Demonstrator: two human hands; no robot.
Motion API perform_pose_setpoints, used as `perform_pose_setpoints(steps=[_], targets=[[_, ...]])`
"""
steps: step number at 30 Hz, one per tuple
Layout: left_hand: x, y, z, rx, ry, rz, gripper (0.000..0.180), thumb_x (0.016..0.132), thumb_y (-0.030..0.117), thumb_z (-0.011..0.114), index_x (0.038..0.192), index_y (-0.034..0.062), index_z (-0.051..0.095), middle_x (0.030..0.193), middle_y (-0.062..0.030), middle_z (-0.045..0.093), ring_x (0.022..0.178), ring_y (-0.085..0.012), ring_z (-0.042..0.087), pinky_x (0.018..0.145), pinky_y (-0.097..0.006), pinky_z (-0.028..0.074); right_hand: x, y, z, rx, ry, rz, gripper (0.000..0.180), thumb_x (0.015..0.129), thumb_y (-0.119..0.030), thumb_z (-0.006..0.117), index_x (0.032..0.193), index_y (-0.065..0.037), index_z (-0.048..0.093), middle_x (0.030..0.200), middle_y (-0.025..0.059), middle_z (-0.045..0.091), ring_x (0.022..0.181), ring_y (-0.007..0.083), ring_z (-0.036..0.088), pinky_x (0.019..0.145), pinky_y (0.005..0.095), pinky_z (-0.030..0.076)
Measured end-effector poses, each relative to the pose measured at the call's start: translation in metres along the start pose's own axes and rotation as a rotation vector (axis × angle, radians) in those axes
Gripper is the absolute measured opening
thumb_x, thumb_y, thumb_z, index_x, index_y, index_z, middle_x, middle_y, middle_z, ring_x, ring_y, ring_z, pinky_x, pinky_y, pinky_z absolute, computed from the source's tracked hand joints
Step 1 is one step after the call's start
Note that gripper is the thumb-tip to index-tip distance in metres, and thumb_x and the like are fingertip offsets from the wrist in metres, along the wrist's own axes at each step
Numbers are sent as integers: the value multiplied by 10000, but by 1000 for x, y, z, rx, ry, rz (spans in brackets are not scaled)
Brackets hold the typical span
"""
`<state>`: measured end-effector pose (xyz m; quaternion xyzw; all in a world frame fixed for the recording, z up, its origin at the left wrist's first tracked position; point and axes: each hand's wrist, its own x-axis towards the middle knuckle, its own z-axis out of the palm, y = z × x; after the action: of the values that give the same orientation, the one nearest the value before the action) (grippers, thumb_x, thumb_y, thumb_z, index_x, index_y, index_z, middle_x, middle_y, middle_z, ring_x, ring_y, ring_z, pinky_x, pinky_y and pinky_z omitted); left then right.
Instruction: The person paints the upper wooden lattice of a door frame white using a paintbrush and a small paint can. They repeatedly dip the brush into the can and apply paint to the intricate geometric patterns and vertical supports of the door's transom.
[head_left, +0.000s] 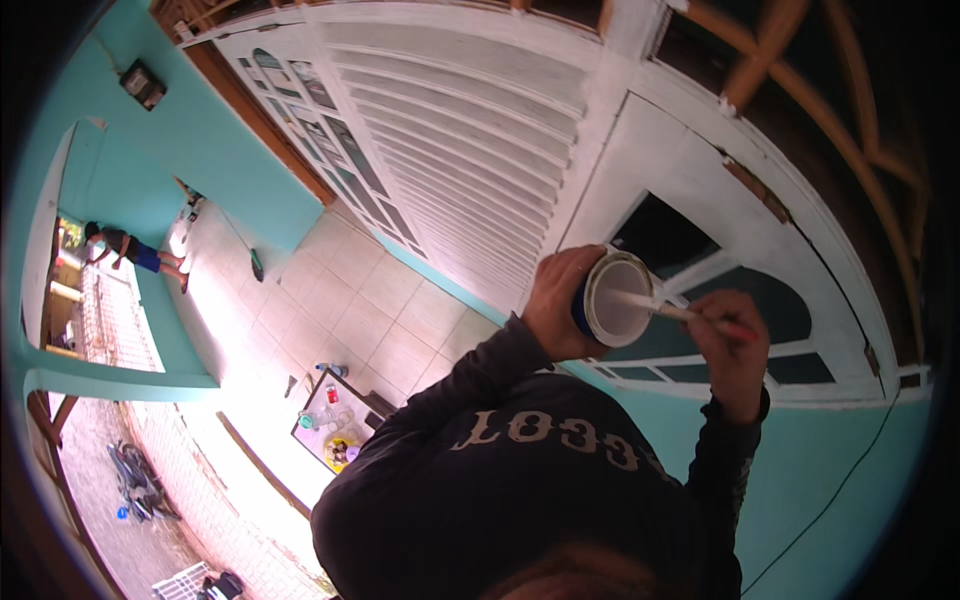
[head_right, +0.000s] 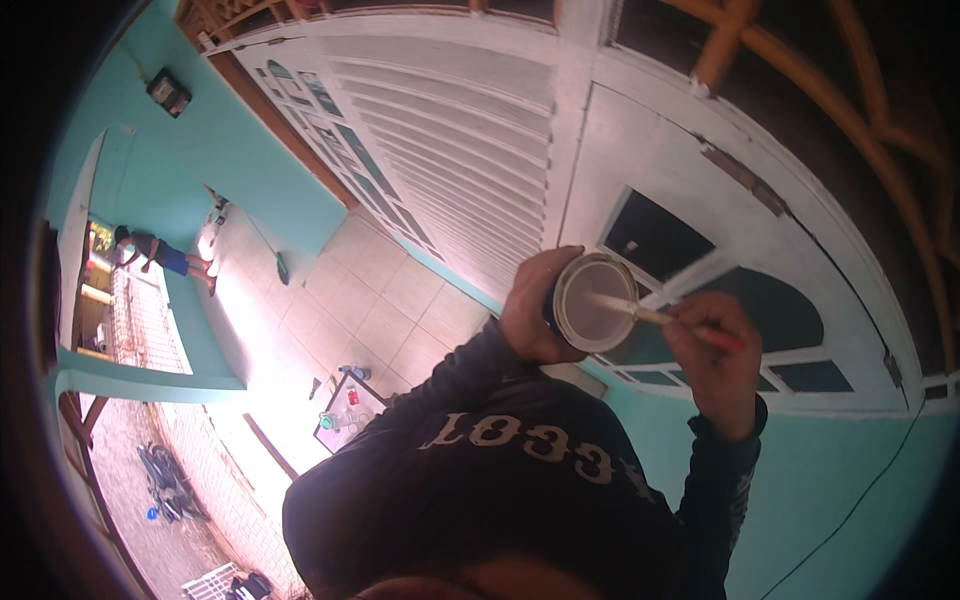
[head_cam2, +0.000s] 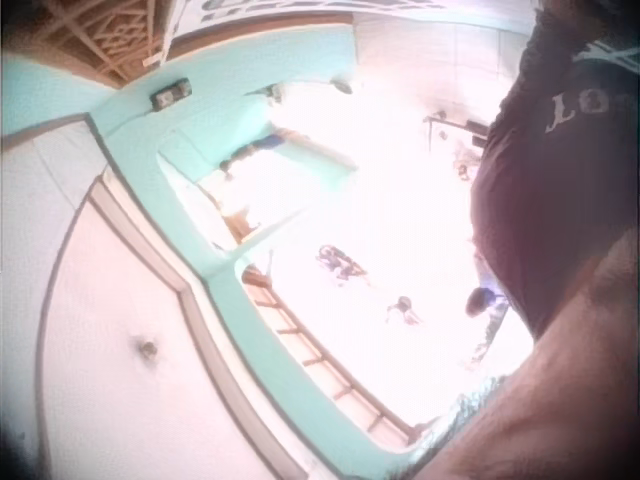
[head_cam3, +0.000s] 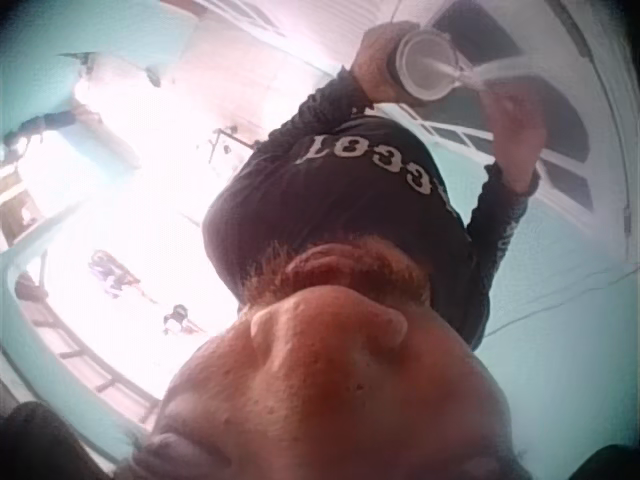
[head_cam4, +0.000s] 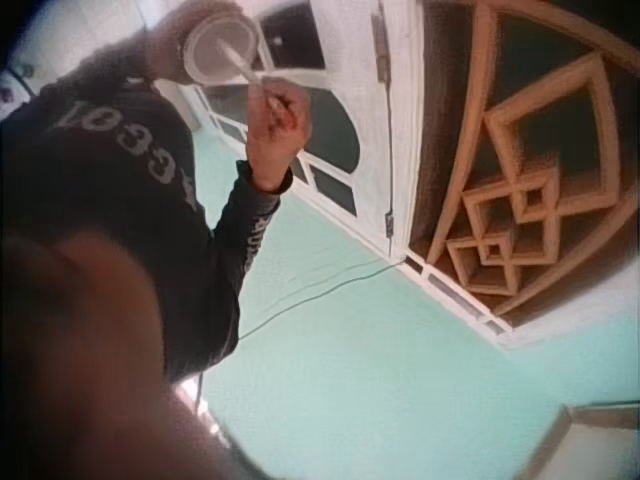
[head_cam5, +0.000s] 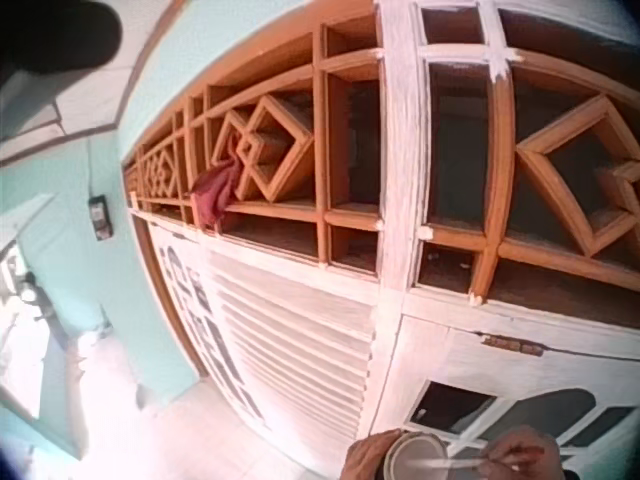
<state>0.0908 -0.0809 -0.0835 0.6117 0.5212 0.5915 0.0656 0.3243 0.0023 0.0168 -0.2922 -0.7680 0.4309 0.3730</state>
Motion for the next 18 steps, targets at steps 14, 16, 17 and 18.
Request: perform_pose_setpoints(steps=[14,16,17,18], targets=[[4,-1,-11,29,16,18,1064,521,288,966,1438,48,483,1367,-180,577,1298,-376,548,1093,-486,394,8,-10,-8,-77,-66,-213,219,668,29,693,872,-6,621,940,127,702,830,234,688,742,331,536],[6,1,-9,25,-16,36,1101,520,301,1009,1450,32,484,1370,-180,586,1288,-384,556,1092,-472,413,6,-14,-1,-84,-82,-204,207,678,32,696,862,-8,609,953,135,703,845,236,689,756,334,540],[7,3,-8,25,-22,7,1108,516,297,1010,1454,36,480,1373,-177,585,1291,-381,553,1094,-471,413,9,-20,1,-130,-124,-186,202,684,33,700,856,-10,602,958,140,703,853,237,690,765,338,543],[8,7,-7,22,-41,-18,1115,512,294,1011,1458,40,477,1377,-175,583,1295,-378,550,1096,-470,412,7,-23,1,-175,-155,-162,198,690,34,703,850,-11,596,963,145,703,861,238,691,774,343,546]])
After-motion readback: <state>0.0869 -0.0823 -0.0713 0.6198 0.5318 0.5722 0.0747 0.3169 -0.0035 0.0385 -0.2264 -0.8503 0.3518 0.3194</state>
